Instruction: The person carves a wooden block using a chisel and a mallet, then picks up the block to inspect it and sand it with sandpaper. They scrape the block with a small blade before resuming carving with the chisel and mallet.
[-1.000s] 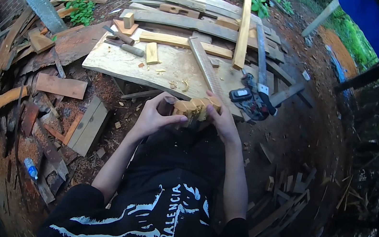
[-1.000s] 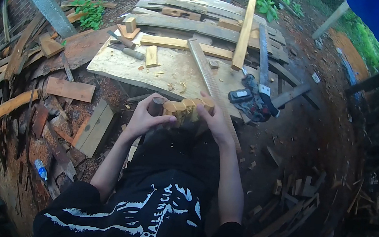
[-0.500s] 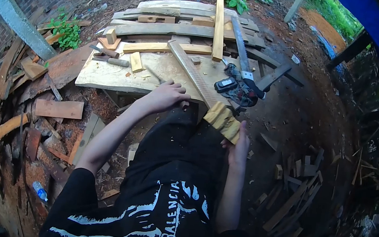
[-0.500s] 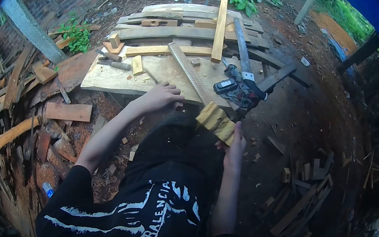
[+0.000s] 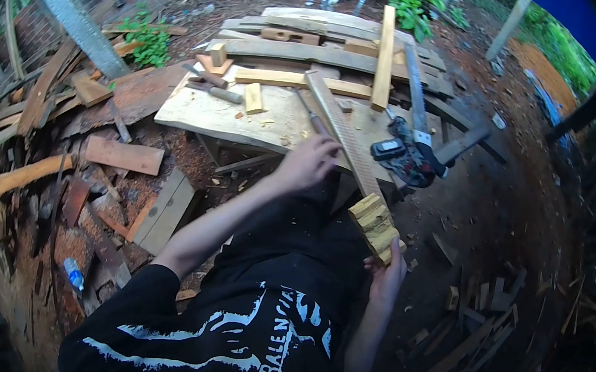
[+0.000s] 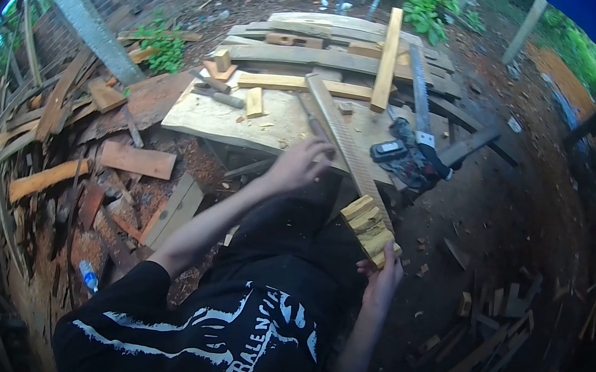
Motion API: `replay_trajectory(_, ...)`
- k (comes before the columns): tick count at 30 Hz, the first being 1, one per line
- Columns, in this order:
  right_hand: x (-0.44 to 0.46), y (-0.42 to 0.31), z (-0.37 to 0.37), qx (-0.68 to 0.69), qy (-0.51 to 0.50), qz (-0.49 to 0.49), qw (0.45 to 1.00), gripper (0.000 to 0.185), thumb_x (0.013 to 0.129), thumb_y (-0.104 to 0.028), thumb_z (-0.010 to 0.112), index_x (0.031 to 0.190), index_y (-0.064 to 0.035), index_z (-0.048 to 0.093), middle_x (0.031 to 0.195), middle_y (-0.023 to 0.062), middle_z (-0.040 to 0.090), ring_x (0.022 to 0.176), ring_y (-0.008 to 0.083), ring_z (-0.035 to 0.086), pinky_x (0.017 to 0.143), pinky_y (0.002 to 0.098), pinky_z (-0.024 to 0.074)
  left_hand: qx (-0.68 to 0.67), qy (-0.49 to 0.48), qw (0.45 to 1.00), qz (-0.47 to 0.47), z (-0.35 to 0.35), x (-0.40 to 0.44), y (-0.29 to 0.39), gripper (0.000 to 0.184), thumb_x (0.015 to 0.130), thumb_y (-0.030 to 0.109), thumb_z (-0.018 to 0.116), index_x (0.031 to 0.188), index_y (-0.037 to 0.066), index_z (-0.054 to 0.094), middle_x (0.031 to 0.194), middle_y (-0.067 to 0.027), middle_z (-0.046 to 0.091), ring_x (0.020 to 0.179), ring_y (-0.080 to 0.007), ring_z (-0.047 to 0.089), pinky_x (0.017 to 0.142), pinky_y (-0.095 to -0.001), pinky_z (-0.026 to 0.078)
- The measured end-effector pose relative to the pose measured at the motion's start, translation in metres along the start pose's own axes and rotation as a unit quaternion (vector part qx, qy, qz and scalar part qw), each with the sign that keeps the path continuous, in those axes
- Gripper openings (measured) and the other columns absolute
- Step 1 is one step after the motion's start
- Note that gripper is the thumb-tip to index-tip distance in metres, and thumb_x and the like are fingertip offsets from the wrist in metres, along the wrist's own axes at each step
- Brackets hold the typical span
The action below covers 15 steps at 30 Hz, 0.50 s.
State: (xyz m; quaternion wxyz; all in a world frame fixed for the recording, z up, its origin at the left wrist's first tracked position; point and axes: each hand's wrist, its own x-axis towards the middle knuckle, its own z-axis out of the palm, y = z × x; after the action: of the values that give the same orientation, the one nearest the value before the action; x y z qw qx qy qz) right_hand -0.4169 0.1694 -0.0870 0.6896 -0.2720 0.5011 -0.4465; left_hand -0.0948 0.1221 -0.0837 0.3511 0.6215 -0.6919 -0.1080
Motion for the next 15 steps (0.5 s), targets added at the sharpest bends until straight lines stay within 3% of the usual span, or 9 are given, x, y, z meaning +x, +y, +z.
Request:
replay_trajectory(1, -0.003, 0.001, 0.003, -0.004, -0.009, 0.005, 1.0, 0.045, 0.101, -0.039, 0.067, 0.12, 0.001, 0.061, 0.095, 0.0114, 0.07, 0.06, 0.0187, 0.067, 0.051, 0.0288, 0.0538, -0.128, -0.021, 0.99, -0.052, -0.001, -0.008, 0.025, 0.049, 0.098, 0.028, 0.069, 0.142, 0.008, 0.056, 0.137, -0.0183, 0.06, 0.122, -0.0407, 0.061, 0.108, -0.0458, 0.048)
replay_trajectory(3, -0.013, -0.002, 0.01, -0.032, -0.03, -0.032, 0.999, 0.042, 0.101, -0.036, 0.066, 0.119, 0.0011, 0.06, 0.094, 0.0112, 0.07, 0.061, 0.0182, 0.067, 0.051, 0.0285, 0.0541, -0.317, -0.051, 0.933, -0.164, -0.004, -0.027, 0.074, 0.056, 0.104, 0.034, 0.063, 0.151, 0.008, 0.047, 0.144, -0.0216, 0.055, 0.13, -0.0312, 0.058, 0.108, -0.0416, 0.048)
replay_trajectory(5, -0.022, -0.006, 0.02, -0.044, -0.051, -0.024, 0.997, 0.04, 0.101, -0.034, 0.065, 0.12, 0.0014, 0.06, 0.093, 0.0112, 0.07, 0.062, 0.0178, 0.067, 0.052, 0.0285, 0.0542, -0.396, -0.088, 0.888, -0.218, -0.004, -0.047, 0.105, 0.063, 0.106, 0.038, 0.062, 0.156, 0.007, 0.04, 0.14, -0.0199, 0.058, 0.13, -0.0255, 0.057, 0.108, -0.0387, 0.047)
replay_trajectory(6, -0.026, -0.007, 0.026, -0.042, -0.065, -0.025, 0.997, 0.04, 0.102, -0.034, 0.064, 0.12, 0.0011, 0.059, 0.093, 0.0115, 0.07, 0.061, 0.0177, 0.067, 0.051, 0.0281, 0.0541, -0.408, -0.096, 0.888, -0.19, 0.01, -0.056, 0.098, 0.063, 0.106, 0.04, 0.061, 0.155, 0.006, 0.04, 0.137, -0.0164, 0.058, 0.127, -0.0241, 0.058, 0.108, -0.038, 0.048)
replay_trajectory(9, -0.024, -0.005, 0.033, -0.064, -0.091, -0.025, 0.993, 0.04, 0.105, -0.034, 0.061, 0.124, 0.0006, 0.058, 0.094, 0.0123, 0.07, 0.059, 0.0174, 0.066, 0.05, 0.0273, 0.0535, -0.567, -0.125, 0.758, -0.297, 0.002, -0.072, 0.104, 0.057, 0.107, 0.04, 0.059, 0.15, 0.006, 0.047, 0.134, -0.0127, 0.06, 0.12, -0.0177, 0.06, 0.104, -0.0321, 0.047)
replay_trajectory(10, -0.022, -0.004, 0.034, -0.081, -0.095, -0.028, 0.992, 0.04, 0.106, -0.034, 0.059, 0.127, 0.0006, 0.057, 0.094, 0.0128, 0.07, 0.058, 0.0173, 0.066, 0.049, 0.027, 0.0531, -0.57, -0.114, 0.757, -0.299, -0.001, -0.077, 0.098, 0.057, 0.107, 0.04, 0.059, 0.15, 0.006, 0.047, 0.134, -0.0127, 0.06, 0.12, -0.0177, 0.06, 0.104, -0.0321, 0.047)
replay_trajectory(12, -0.016, 0.0, 0.036, -0.118, -0.11, -0.021, 0.987, 0.042, 0.107, -0.033, 0.059, 0.131, 0.001, 0.056, 0.095, 0.0133, 0.07, 0.056, 0.0171, 0.065, 0.048, 0.0266, 0.0525, -0.505, -0.127, 0.81, -0.269, -0.001, -0.086, 0.08, 0.05, 0.107, 0.04, 0.059, 0.143, 0.004, 0.055, 0.131, -0.0119, 0.063, 0.117, -0.0175, 0.062, 0.096, -0.0338, 0.055)
replay_trajectory(13, -0.015, 0.0, 0.039, -0.147, -0.116, -0.016, 0.982, 0.045, 0.107, -0.033, 0.058, 0.135, 0.0015, 0.054, 0.096, 0.0139, 0.07, 0.055, 0.0169, 0.064, 0.046, 0.0263, 0.052, -0.46, -0.083, 0.86, -0.205, 0.004, -0.087, 0.063, 0.045, 0.108, 0.038, 0.058, 0.135, 0.003, 0.061, 0.12, -0.0123, 0.069, 0.108, -0.0202, 0.068, 0.081, -0.0365, 0.061)
replay_trajectory(15, -0.018, -0.001, 0.052, -0.153, -0.118, -0.015, 0.981, 0.049, 0.106, -0.027, 0.061, 0.143, 0.0014, 0.049, 0.097, 0.0145, 0.07, 0.053, 0.0169, 0.064, 0.045, 0.0265, 0.0512, -0.523, -0.011, 0.8, -0.293, -0.009, -0.083, 0.025, 0.037, 0.108, 0.034, 0.058, 0.119, 0.0, 0.066, 0.101, -0.0114, 0.074, 0.084, -0.0181, 0.073, 0.062, -0.0318, 0.061)
